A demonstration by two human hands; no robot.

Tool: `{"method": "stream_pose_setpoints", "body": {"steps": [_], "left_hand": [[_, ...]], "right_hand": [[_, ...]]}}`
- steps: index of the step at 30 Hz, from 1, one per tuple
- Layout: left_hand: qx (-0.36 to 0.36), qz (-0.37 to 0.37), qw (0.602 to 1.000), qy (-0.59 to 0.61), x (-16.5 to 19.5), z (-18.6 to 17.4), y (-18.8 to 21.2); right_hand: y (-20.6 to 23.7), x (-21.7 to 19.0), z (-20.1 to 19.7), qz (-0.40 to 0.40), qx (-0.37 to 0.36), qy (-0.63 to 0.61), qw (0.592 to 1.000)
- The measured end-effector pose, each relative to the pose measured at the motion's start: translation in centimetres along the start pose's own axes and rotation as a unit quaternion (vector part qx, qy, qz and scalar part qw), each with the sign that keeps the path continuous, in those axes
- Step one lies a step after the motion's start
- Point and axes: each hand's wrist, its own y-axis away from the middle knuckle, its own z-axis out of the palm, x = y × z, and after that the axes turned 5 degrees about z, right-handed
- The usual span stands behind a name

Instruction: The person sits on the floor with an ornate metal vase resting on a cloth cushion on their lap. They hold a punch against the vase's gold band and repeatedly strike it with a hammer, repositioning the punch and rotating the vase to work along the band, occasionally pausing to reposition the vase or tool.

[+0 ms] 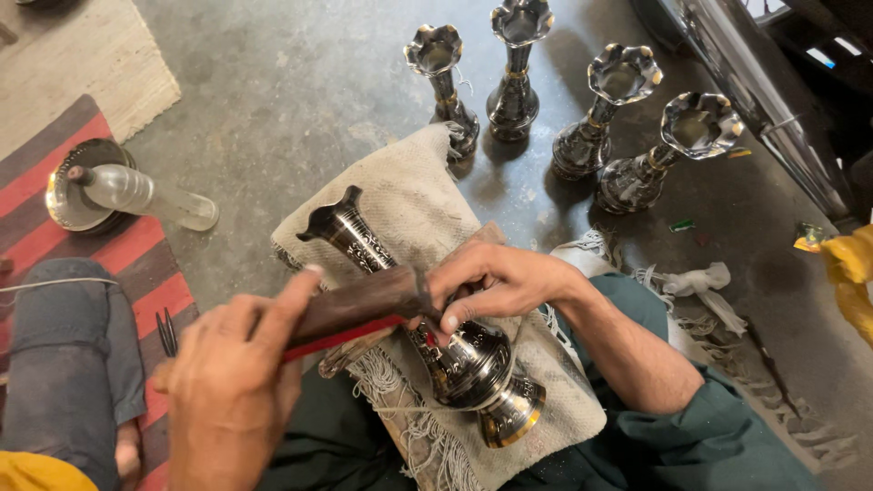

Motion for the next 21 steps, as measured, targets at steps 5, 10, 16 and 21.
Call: {"method": "stream_pose_setpoints", "body": {"steps": [5,10,16,21], "left_hand": [[0.053,-0.033,0.972,0.227,-0.4,0.0,0.0],[0.028,-0.077,0.980,0.182,-0.4,1.2,0.8],[0.026,-0.145,0.961,0.232,0.3,2.3,0.7],[0.001,-0.013,0.998,0.054,0.1,1.2,-0.4]], "right_hand": [[0.0,0.0,0.4,0.034,0.025,-0.079,0.996],[0.3,-0.1,1.1,0.039,0.069,-0.083,0.993],[0.1,-0.3,0.6,0.014,0.037,-0.041,0.998],[0.0,-0.2,0.4,0.009,0.038,-0.014,0.999]]}}
